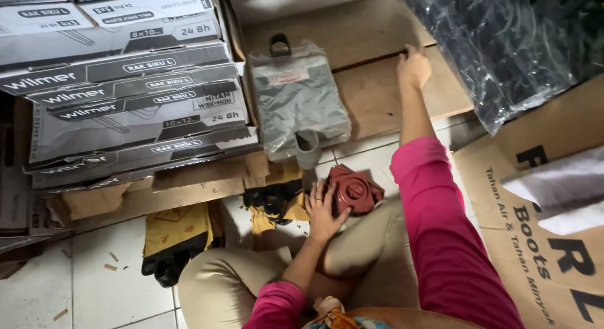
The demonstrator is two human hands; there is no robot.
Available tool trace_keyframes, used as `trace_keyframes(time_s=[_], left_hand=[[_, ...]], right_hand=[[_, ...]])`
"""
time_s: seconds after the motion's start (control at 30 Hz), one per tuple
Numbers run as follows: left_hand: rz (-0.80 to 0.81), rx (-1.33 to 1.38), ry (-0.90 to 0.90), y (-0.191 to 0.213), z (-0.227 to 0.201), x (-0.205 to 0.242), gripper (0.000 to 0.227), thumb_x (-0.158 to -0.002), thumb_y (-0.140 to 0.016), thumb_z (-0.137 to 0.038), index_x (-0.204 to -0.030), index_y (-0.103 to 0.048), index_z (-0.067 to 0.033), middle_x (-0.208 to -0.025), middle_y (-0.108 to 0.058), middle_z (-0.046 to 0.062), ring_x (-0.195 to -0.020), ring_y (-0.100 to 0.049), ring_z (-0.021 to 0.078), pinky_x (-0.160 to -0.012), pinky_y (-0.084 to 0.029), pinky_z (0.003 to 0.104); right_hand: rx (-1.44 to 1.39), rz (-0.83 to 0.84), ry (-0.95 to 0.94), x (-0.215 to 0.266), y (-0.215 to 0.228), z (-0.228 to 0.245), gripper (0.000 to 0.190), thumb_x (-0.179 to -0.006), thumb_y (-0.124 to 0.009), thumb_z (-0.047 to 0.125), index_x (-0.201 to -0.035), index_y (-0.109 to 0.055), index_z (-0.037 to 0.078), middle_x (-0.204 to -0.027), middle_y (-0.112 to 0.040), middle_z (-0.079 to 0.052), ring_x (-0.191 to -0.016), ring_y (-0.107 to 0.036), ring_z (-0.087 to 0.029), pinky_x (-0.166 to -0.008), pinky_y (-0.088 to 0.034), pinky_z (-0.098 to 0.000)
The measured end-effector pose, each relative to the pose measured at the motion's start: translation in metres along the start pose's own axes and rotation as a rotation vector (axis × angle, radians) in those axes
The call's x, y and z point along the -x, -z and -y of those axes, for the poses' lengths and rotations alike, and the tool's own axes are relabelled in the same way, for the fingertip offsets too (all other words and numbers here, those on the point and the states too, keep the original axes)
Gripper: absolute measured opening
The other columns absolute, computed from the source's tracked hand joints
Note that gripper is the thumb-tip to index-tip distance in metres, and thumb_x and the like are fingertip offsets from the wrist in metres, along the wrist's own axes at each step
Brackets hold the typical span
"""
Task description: The person sits on the floor and organizes various items, including plastic-wrapped packages, red plastic parts, and small yellow paper bags. They pick up, inspect, and place items into a cardboard box or onto a nearby surface.
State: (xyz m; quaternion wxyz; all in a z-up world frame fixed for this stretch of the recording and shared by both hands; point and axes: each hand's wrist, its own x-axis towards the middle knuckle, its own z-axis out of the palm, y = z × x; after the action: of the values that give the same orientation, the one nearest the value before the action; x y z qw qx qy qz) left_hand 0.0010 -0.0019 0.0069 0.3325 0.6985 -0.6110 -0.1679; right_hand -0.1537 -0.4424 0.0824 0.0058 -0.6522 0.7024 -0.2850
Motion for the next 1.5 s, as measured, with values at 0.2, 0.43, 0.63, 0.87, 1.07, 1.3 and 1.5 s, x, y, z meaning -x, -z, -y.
trace_keyframes(time_s=[0.2,0.43,0.63,0.87,1.07,1.3,1.5], left_hand=[[-0.003,0.022,-0.031,-0.003,-0.003,0.0,0.073,-0.077,-0.052,-0.059,-0.136,-0.04,-0.0183,-0.148,-0.024,0.011,-0.136,-0.018,0.0342,-0.105,-0.012,0.058],[0.009,0.037,-0.044,-0.003,-0.006,-0.001,0.072,-0.078,-0.051,-0.059,-0.136,-0.04,-0.0174,-0.149,-0.023,0.012,-0.136,-0.018,0.0351,-0.105,-0.011,0.06],[0.011,0.046,-0.047,-0.001,-0.009,-0.001,0.071,-0.078,-0.054,-0.056,-0.135,-0.04,-0.0173,-0.149,-0.023,0.012,-0.135,-0.02,0.0361,-0.105,-0.012,0.06],[0.017,0.092,-0.038,0.001,-0.007,-0.002,0.07,-0.077,-0.055,-0.055,-0.135,-0.041,-0.0174,-0.148,-0.022,0.012,-0.136,-0.016,0.0354,-0.105,-0.01,0.06],[0.02,0.034,-0.017,-0.001,-0.002,0.0,0.074,-0.077,-0.054,-0.059,-0.138,-0.037,-0.0199,-0.149,-0.022,0.011,-0.135,-0.019,0.0357,-0.105,-0.01,0.058],[0.115,0.019,0.019,-0.01,0.008,0.0,0.079,-0.073,-0.059,-0.06,-0.139,-0.036,-0.0236,-0.148,-0.02,0.011,-0.136,-0.016,0.0357,-0.104,-0.011,0.062],[0.092,-0.014,-0.024,-0.011,0.005,0.005,0.079,-0.074,-0.06,-0.057,-0.14,-0.033,-0.022,-0.149,-0.019,0.012,-0.136,-0.015,0.0361,-0.104,-0.012,0.063]], right_hand=[[-0.09,-0.111,0.162,0.009,0.025,0.007,0.014,-0.079,-0.067,0.015,-0.092,-0.067,0.021,-0.098,-0.062,-0.007,-0.073,-0.063,-0.035,-0.056,-0.048,-0.0497],[-0.138,-0.093,0.22,0.003,0.031,0.003,0.011,-0.077,-0.069,0.015,-0.086,-0.063,0.02,-0.092,-0.064,-0.005,-0.073,-0.062,-0.033,-0.055,-0.046,-0.0481],[-0.123,-0.053,0.181,0.002,0.036,0.007,0.009,-0.076,-0.069,0.02,-0.08,-0.06,0.022,-0.083,-0.067,-0.004,-0.072,-0.062,-0.034,-0.055,-0.045,-0.047],[-0.07,-0.188,0.082,-0.004,0.02,0.009,0.012,-0.069,-0.072,0.017,-0.073,-0.062,0.023,-0.076,-0.067,-0.003,-0.064,-0.064,-0.031,-0.045,-0.046,-0.0464],[-0.477,-0.382,0.018,-0.012,0.018,-0.02,0.027,-0.067,-0.051,0.001,-0.089,-0.053,0.017,-0.076,-0.071,-0.012,-0.069,-0.067,-0.036,-0.06,-0.049,-0.0452],[-0.454,0.249,0.051,0.133,0.134,-0.086,0.023,-0.093,-0.065,0.028,-0.091,-0.064,0.005,-0.076,-0.062,-0.016,-0.067,-0.061,-0.029,-0.061,-0.048,-0.0436],[0.348,0.631,0.154,0.218,0.056,-0.225,0.081,-0.067,-0.076,0.032,-0.138,-0.04,0.017,-0.123,-0.041,-0.029,-0.096,-0.057,-0.052,-0.075,-0.056,-0.0556]])
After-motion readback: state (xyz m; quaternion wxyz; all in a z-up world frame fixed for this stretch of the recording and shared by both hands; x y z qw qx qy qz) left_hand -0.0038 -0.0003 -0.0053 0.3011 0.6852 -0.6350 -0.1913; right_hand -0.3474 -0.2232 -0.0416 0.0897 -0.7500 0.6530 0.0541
